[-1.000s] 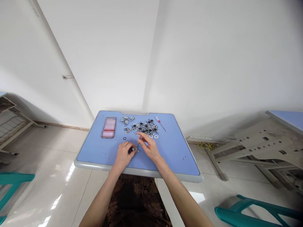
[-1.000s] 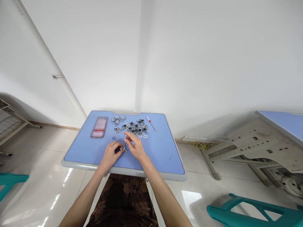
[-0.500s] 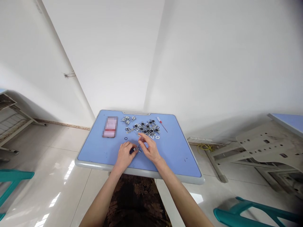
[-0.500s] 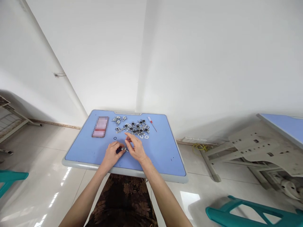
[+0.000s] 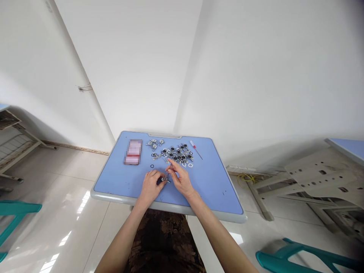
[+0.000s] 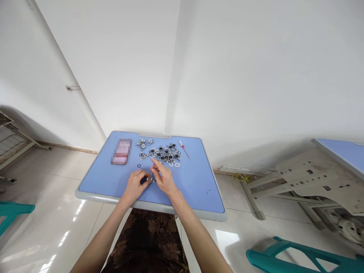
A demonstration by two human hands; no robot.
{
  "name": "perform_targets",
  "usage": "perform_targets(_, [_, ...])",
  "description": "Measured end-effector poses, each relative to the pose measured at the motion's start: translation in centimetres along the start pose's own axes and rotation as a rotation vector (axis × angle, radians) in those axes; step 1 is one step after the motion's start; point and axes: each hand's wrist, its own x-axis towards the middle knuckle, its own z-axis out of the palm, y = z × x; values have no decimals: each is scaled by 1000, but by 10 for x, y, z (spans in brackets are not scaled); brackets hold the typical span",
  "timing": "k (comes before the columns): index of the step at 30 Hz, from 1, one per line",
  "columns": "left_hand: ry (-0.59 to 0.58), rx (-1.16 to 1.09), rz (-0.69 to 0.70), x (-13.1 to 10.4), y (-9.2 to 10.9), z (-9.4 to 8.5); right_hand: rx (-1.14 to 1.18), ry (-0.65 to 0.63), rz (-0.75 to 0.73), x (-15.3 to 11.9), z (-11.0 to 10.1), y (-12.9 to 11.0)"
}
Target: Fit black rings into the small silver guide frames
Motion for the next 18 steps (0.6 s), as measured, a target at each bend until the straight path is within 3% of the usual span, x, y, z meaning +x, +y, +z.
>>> perform_targets(3, [-2, -5, 3, 0, 0, 0, 8, -5, 12, -1, 1, 1])
perform_targets(9, [6, -25, -14, 1, -1, 0, 47, 149, 92, 2, 3, 2])
perform_targets(18, [12, -21, -15, 0, -1, 0, 56, -14, -15, 6, -7, -8])
